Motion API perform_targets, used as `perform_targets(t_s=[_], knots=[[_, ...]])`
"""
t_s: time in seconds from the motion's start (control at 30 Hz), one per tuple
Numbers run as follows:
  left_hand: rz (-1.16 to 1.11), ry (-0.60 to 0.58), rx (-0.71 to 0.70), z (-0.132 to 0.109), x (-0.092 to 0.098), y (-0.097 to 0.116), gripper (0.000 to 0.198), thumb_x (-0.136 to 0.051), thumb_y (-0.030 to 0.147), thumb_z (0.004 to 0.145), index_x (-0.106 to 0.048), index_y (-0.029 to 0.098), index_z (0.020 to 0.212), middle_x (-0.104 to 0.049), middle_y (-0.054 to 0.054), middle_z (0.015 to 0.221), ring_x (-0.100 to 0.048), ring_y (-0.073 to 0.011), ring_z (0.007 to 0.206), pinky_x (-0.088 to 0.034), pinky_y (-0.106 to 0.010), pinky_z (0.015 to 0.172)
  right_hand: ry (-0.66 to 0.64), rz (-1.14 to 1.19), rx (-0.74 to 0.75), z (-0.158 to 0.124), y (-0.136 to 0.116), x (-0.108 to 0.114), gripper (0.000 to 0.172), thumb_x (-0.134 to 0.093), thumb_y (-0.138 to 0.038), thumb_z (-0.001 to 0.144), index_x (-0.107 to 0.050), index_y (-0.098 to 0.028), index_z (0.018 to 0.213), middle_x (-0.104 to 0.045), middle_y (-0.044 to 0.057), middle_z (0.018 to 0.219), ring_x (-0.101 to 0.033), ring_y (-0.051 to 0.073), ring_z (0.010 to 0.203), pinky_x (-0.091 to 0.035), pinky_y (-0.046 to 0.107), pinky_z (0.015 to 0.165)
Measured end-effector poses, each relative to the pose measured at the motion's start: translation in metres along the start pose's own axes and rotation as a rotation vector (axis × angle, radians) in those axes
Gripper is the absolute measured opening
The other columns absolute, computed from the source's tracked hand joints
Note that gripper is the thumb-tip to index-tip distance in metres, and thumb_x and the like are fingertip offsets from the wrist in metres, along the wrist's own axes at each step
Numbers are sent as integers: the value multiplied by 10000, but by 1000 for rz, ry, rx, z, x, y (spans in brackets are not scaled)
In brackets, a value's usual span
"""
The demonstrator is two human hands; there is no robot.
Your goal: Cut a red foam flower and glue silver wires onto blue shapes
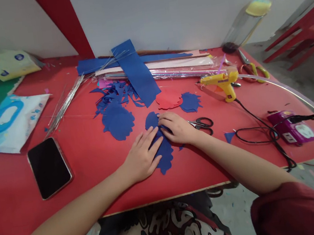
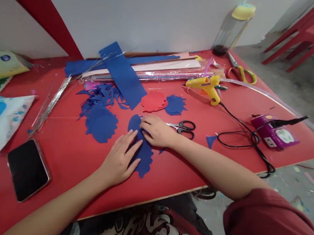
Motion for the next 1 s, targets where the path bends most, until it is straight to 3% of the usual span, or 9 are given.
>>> perform_targets(t_s=[0.17,0.3,0.5,0.6,0.77,0.9,1.0], knots=[[15,-179,104,3,-10,-11,538,-423,442,862,-377,243,1360,-224,-156,1485,-183,-330,1367,-140,-589,1066,103,-17,-105,1,9,15,158,-424,-167,845,-570,-167,903,-632,126,970,-570,230,968,-459,400,858],[36,-198,132,0,-10,-13,535,-415,476,857,-362,303,1360,-163,-128,1508,-151,-329,1376,-88,-623,1052,133,-11,-128,0,13,23,179,-446,-148,820,-584,-175,930,-653,108,975,-581,221,965,-446,393,859],[58,-179,93,-3,-12,-12,577,-347,470,885,-332,180,1384,-248,-131,1483,-164,-305,1375,-76,-560,1090,-112,-87,-24,-1,-1,1,269,-432,-136,833,-621,-157,1023,-642,88,1151,-545,227,1106,-337,441,977],[55,-186,80,-3,-13,-11,586,-328,474,890,-351,142,1373,-283,-136,1469,-172,-310,1372,-86,-548,1095,-150,-146,-24,-1,-6,-3,283,-414,-135,848,-639,-152,1019,-638,89,1164,-560,230,1064,-352,424,937],[75,-122,128,-4,-9,-13,574,-351,394,896,-308,110,1392,-210,-149,1492,-123,-312,1383,-135,-532,1091,-176,-195,5,0,-13,-4,275,-417,-152,859,-639,-148,1020,-644,95,1145,-557,224,985,-373,378,848],[63,-136,133,-6,-10,-13,558,-317,437,905,-363,130,1368,-281,-149,1466,-174,-309,1372,-129,-546,1089,-160,-251,-11,14,0,4,272,-392,-153,871,-625,-139,1011,-657,108,1080,-542,222,971,-350,370,855],[54,-149,142,-6,-11,-14,556,-301,446,909,-366,139,1368,-280,-142,1468,-183,-299,1372,-140,-540,1090,-152,-328,-114,37,27,13,277,-384,-193,876,-600,-129,1038,-630,129,1101,-523,248,1004,-353,380,830]])
Point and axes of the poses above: each hand's wrist, its own z-axis towards the middle knuckle, its own x-axis out of the back of the hand, y = z × x, the point moved 7 cm from there along z, towards the middle knuckle
